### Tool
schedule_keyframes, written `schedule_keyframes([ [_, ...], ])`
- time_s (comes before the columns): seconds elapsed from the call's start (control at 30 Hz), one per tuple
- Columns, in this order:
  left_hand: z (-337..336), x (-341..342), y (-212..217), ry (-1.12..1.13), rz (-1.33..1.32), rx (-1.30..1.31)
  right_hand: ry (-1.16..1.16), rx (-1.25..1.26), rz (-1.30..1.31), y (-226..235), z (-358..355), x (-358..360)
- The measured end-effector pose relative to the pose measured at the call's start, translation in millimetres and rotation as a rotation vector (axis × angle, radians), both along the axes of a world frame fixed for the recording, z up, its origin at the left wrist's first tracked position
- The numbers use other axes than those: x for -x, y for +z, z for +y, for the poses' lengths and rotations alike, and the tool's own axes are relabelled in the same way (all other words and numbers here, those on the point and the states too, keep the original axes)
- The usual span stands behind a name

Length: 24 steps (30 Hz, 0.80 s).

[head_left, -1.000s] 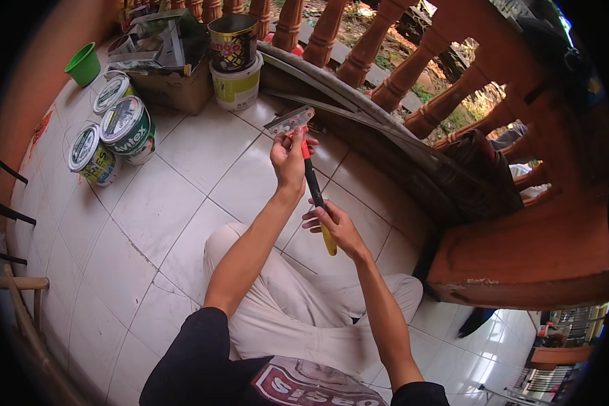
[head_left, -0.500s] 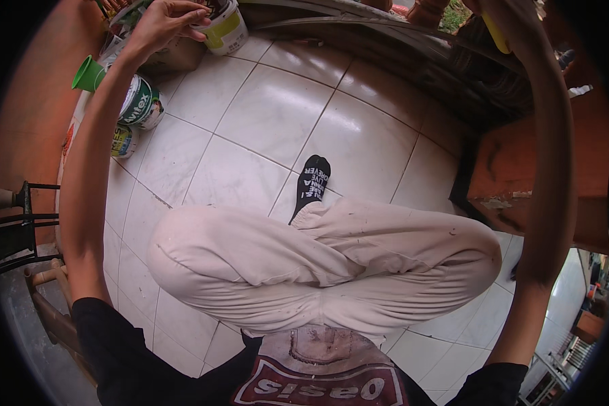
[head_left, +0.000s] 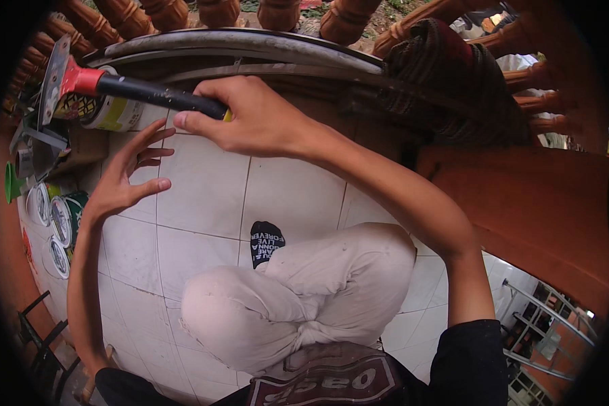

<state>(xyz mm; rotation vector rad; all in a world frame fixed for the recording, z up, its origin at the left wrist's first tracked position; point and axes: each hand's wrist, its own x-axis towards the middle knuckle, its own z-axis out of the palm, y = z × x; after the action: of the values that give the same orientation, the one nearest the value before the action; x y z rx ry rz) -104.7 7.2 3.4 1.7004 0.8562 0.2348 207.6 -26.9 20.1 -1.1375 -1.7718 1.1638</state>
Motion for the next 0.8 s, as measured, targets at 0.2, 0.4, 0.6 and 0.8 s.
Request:
schedule_keyframes([
  [0.2,-64.3,-74.6,204.1,0.394,-0.445,0.241,-0.012,0.076,-0.047,162.1,-93.4,1.8],
  [0.4,-178.4,-94.9,379.0,0.674,-0.365,0.504,-0.182,0.3,0.02,297.2,-248.6,37.7],
  [0.6,-270.3,-153.1,480.5,0.276,-0.276,0.176,-0.473,0.662,-0.303,351.2,-427.6,-25.7],
  [0.8,-346.4,-278.1,510.4,-0.369,-0.113,0.249,-1.508,1.06,-0.25,347.0,-648.3,-64.5],
])
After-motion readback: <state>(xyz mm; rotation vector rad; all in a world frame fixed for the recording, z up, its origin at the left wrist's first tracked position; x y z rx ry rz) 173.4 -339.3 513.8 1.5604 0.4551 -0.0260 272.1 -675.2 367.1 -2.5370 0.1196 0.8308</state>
